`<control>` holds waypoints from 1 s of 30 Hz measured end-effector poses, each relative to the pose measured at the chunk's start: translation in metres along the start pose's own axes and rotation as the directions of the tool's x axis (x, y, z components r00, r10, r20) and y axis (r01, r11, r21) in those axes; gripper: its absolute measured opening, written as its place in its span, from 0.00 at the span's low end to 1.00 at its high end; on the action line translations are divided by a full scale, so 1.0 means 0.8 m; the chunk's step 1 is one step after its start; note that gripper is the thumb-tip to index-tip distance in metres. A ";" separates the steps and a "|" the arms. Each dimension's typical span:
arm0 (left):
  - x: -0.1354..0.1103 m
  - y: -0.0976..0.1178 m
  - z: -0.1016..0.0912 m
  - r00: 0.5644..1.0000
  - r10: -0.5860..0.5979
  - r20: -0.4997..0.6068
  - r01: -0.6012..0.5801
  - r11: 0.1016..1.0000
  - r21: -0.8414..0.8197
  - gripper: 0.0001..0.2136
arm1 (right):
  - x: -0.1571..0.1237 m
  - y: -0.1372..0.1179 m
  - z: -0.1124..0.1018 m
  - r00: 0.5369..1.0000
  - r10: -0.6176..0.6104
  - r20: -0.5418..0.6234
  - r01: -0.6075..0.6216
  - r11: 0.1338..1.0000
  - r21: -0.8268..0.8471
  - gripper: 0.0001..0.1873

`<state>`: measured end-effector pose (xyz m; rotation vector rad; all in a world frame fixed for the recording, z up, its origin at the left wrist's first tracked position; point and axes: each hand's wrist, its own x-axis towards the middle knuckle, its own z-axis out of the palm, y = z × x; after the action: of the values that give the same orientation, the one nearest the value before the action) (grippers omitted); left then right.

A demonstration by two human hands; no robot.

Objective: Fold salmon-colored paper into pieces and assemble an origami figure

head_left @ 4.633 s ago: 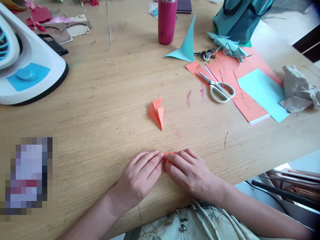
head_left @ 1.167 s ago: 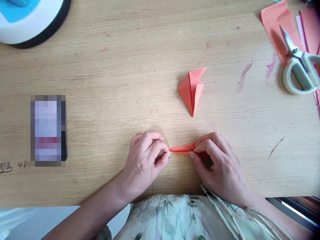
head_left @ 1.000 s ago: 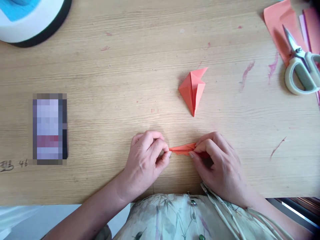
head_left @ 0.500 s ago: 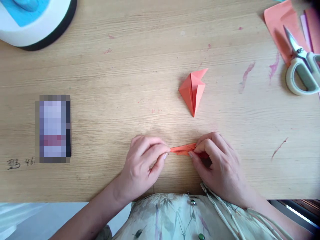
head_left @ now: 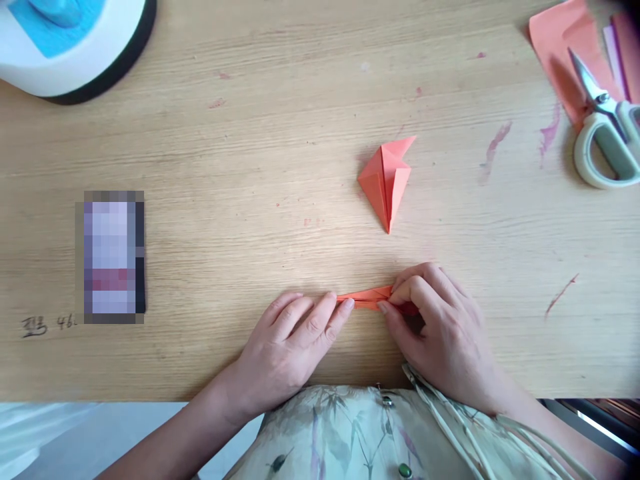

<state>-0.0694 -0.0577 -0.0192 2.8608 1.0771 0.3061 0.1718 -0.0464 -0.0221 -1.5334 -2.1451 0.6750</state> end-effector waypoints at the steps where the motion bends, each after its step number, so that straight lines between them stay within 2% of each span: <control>1: -0.002 -0.001 -0.001 1.000 -0.004 0.003 0.004 1.000 -0.003 0.20 | 0.000 0.000 0.000 1.000 -0.002 -0.002 0.002 1.000 -0.001 0.09; 7: -0.015 -0.003 -0.003 0.999 -0.037 0.032 0.037 0.999 -0.029 0.19 | 0.000 0.000 0.000 1.000 -0.009 -0.001 0.009 1.000 -0.015 0.10; 13: -0.017 -0.003 -0.003 0.998 -0.019 0.058 0.021 1.000 -0.024 0.19 | 0.000 0.000 0.000 1.000 -0.011 0.005 0.011 1.000 -0.016 0.10; 19: -0.015 -0.001 -0.001 0.999 -0.039 0.021 0.040 0.999 -0.025 0.19 | 0.000 0.000 -0.001 1.000 -0.008 0.005 0.008 1.000 -0.017 0.10; 24: -0.008 0.002 -0.001 1.000 0.019 0.012 -0.019 1.000 0.017 0.21 | 0.000 -0.001 -0.001 1.000 -0.010 -0.001 0.010 1.000 -0.011 0.09; 30: 0.001 0.002 0.000 0.994 0.007 0.113 -0.014 0.998 0.063 0.21 | 0.000 0.000 0.000 1.000 -0.017 0.001 0.017 1.000 -0.019 0.08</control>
<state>-0.0673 -0.0584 -0.0189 2.8999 1.0708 0.1113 0.1717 -0.0461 -0.0221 -1.5234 -2.1686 0.6511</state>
